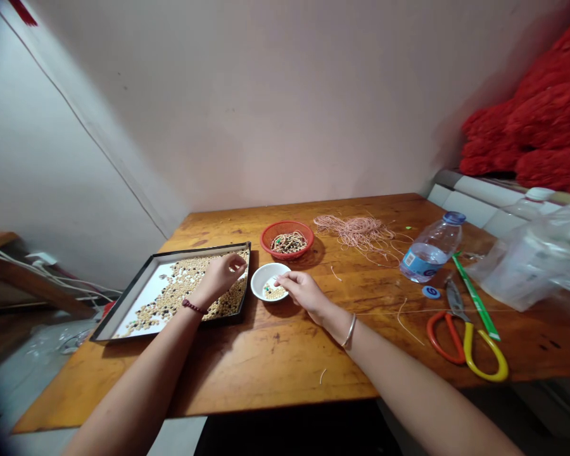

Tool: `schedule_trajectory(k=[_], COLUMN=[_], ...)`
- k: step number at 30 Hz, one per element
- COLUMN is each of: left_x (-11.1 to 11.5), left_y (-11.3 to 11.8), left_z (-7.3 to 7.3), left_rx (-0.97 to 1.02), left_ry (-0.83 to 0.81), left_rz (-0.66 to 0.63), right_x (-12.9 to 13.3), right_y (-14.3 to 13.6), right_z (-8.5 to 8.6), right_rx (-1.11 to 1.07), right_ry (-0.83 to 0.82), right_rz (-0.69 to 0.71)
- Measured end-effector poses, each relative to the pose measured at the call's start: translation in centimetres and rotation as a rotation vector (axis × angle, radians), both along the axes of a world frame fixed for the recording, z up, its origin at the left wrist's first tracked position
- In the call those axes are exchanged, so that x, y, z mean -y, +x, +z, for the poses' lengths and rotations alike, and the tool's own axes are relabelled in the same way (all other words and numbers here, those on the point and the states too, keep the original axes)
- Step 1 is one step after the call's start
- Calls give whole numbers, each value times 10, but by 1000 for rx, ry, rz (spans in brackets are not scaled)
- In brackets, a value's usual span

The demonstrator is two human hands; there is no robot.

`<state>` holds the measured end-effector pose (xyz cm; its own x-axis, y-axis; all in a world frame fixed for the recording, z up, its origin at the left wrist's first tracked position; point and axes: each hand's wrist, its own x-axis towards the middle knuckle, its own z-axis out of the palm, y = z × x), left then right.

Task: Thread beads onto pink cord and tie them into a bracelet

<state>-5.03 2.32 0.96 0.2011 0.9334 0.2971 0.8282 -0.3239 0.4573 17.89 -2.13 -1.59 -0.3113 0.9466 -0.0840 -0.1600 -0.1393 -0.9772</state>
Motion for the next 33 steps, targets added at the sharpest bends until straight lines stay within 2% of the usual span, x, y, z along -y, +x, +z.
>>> schedule_trajectory(k=[3, 6, 12, 19, 33], left_x=[9, 19, 25, 20, 18], left_y=[19, 35, 40, 39, 38], left_z=[7, 11, 10, 2, -2], left_rx=[429, 578, 560, 591, 554], left_ry=[-217, -400, -423, -412, -400], left_rz=[-200, -335, -449, -463, -470], right_x=[-3, -4, -2, -2, -4], right_y=[0, 0, 2, 2, 3], right_z=[-2, -1, -1, -3, -6], right_rx=[37, 54, 137, 163, 237], right_ry=[130, 215, 316, 342, 384], right_rz=[-102, -151, -111, -90, -91])
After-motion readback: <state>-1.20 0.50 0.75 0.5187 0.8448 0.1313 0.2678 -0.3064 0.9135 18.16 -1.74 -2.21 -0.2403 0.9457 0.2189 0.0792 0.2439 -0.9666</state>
